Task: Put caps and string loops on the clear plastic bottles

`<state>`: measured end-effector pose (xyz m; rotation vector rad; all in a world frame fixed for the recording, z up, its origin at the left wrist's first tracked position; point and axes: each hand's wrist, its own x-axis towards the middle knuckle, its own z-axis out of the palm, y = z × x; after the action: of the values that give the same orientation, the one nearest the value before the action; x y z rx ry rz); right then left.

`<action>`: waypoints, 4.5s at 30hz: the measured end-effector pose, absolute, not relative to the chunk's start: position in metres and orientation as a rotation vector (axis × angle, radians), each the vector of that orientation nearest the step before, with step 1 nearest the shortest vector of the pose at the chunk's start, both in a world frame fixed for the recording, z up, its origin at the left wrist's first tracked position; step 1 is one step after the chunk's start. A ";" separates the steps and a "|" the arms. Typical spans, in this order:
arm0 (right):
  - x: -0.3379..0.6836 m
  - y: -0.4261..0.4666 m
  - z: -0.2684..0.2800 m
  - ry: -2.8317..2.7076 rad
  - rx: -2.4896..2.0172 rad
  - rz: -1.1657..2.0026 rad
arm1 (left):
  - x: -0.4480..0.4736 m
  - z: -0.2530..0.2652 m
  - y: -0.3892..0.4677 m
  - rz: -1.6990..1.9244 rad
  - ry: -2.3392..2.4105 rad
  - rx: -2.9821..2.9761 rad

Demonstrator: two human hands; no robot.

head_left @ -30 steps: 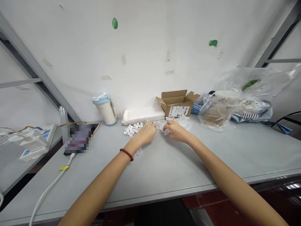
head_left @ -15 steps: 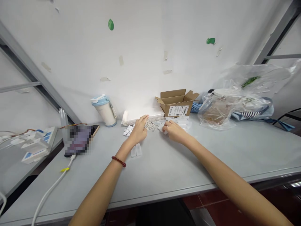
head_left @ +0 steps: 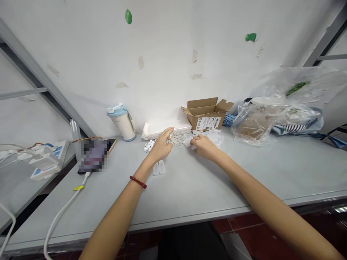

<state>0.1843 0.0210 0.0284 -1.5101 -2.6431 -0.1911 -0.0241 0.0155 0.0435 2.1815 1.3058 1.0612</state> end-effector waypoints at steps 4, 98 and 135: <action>0.188 0.023 0.030 -2.606 -1.470 -0.131 | -0.028 0.047 0.011 1.130 1.334 2.109; 0.142 -0.003 0.012 -1.506 -1.069 1.100 | -0.017 0.051 -0.027 0.842 1.239 2.745; 0.121 -0.026 0.005 -2.132 -1.085 0.885 | -0.046 0.069 -0.030 -0.044 1.572 2.238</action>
<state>0.1212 -0.0258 0.0051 -1.0854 -2.1321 0.8850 -0.0463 -0.0303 0.0686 2.2384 1.5725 -0.0444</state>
